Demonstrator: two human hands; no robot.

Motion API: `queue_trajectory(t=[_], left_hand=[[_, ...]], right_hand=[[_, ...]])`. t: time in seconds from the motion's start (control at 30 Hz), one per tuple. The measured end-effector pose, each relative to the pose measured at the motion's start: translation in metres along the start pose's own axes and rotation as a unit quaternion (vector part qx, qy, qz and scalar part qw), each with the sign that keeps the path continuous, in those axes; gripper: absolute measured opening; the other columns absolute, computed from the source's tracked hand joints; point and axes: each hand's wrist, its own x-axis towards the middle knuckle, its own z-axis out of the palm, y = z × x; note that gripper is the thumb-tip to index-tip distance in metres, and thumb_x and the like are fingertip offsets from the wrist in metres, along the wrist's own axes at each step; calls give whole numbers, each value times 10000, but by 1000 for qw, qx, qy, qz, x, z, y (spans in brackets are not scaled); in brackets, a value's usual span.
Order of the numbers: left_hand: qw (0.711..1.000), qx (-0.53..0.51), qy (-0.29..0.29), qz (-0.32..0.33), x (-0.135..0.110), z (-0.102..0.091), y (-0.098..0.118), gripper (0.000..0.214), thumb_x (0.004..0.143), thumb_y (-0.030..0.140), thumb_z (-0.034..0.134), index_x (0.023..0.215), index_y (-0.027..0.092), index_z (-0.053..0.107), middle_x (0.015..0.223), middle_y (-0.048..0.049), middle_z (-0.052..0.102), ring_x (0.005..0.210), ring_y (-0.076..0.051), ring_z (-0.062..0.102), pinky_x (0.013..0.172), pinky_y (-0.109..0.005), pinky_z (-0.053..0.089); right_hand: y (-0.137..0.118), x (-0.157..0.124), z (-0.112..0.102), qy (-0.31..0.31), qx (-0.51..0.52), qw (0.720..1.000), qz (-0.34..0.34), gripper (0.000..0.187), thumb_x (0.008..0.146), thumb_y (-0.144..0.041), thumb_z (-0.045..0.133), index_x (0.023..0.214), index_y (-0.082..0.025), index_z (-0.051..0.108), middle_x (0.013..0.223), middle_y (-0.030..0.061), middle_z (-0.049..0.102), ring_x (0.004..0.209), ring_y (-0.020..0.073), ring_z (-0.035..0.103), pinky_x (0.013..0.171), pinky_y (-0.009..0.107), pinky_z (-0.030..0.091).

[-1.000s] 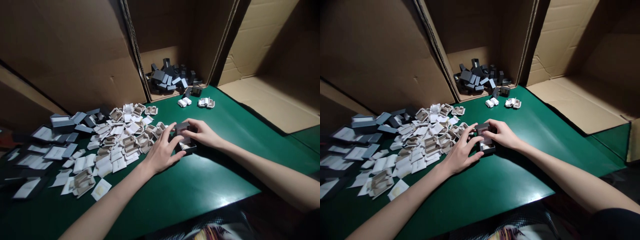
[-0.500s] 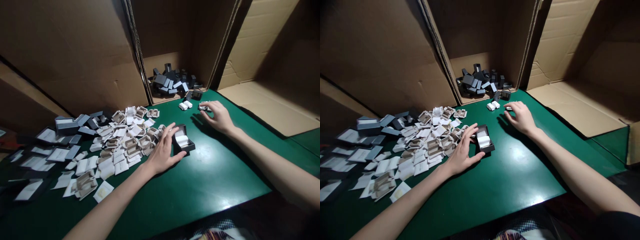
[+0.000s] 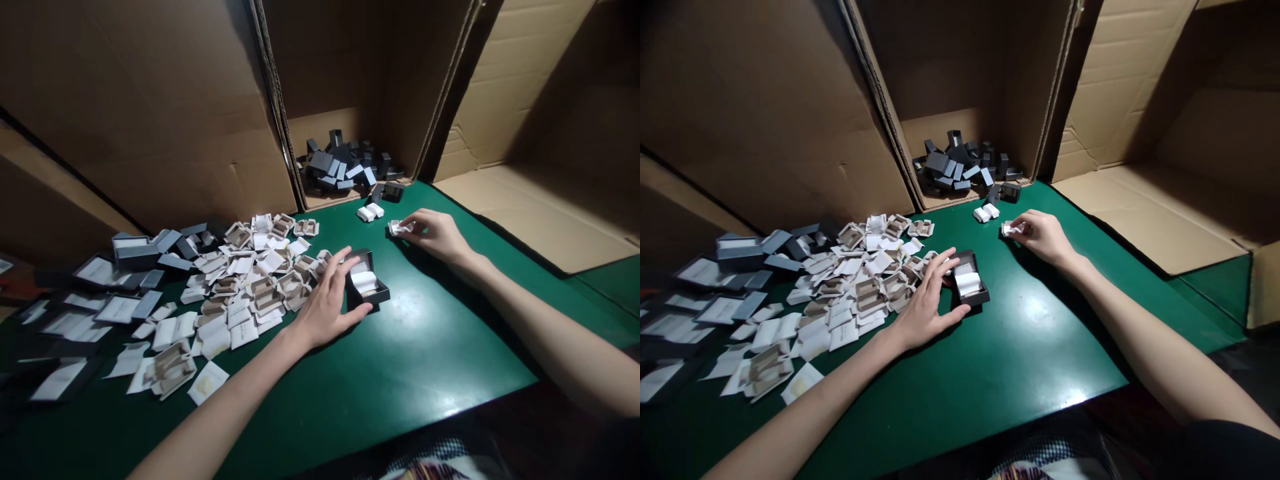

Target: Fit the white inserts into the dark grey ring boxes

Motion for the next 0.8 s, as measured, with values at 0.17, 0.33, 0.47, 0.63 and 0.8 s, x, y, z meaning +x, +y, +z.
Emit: queue_trajectory(t=[0.17, 0.33, 0.47, 0.63, 0.8], left_hand=[[1000, 4, -4, -5, 0, -1, 1, 627, 863, 363, 575, 1374, 263, 225, 1509, -111, 170, 1383, -291, 236, 1047, -488, 399], [1000, 9, -10, -11, 0, -1, 1, 621, 866, 375, 569, 1371, 259, 227, 1511, -108, 165, 1386, -284, 230, 1053, -474, 397], [1000, 13, -11, -11, 0, -1, 0, 621, 868, 385, 564, 1372, 257, 224, 1510, -107, 165, 1384, -275, 236, 1074, -471, 372], [1000, 20, -8, -9, 1, -1, 1, 613, 869, 379, 563, 1368, 258, 228, 1500, -120, 178, 1381, -287, 243, 1088, -510, 331], [1000, 14, -8, -8, 1, -2, 2, 614, 867, 370, 570, 1368, 256, 234, 1500, -118, 180, 1383, -288, 235, 1073, -490, 357]], right_hand=[[-13, -2, -11, -9, 82, 996, 19, 193, 773, -402, 634, 772, -213, 670, 755, 53, 672, 674, 205, 617, 616, 344, 487], [-18, -2, -15, 128, 242, 957, 98, 181, 767, -357, 652, 871, -212, 684, 893, 69, 708, 836, 242, 674, 769, 402, 552], [-5, -3, -16, 104, 224, 964, 94, 353, 736, -379, 684, 1049, -220, 646, 1211, 97, 620, 1059, 287, 619, 881, 455, 532], [5, -3, -19, -94, 88, 989, 68, 516, 690, -447, 714, 1144, -227, 606, 1172, 104, 634, 1075, 334, 591, 896, 517, 500], [-9, -2, -21, -75, 192, 974, 95, 418, 756, -442, 653, 1105, -214, 615, 1050, 82, 680, 943, 262, 648, 835, 430, 536]])
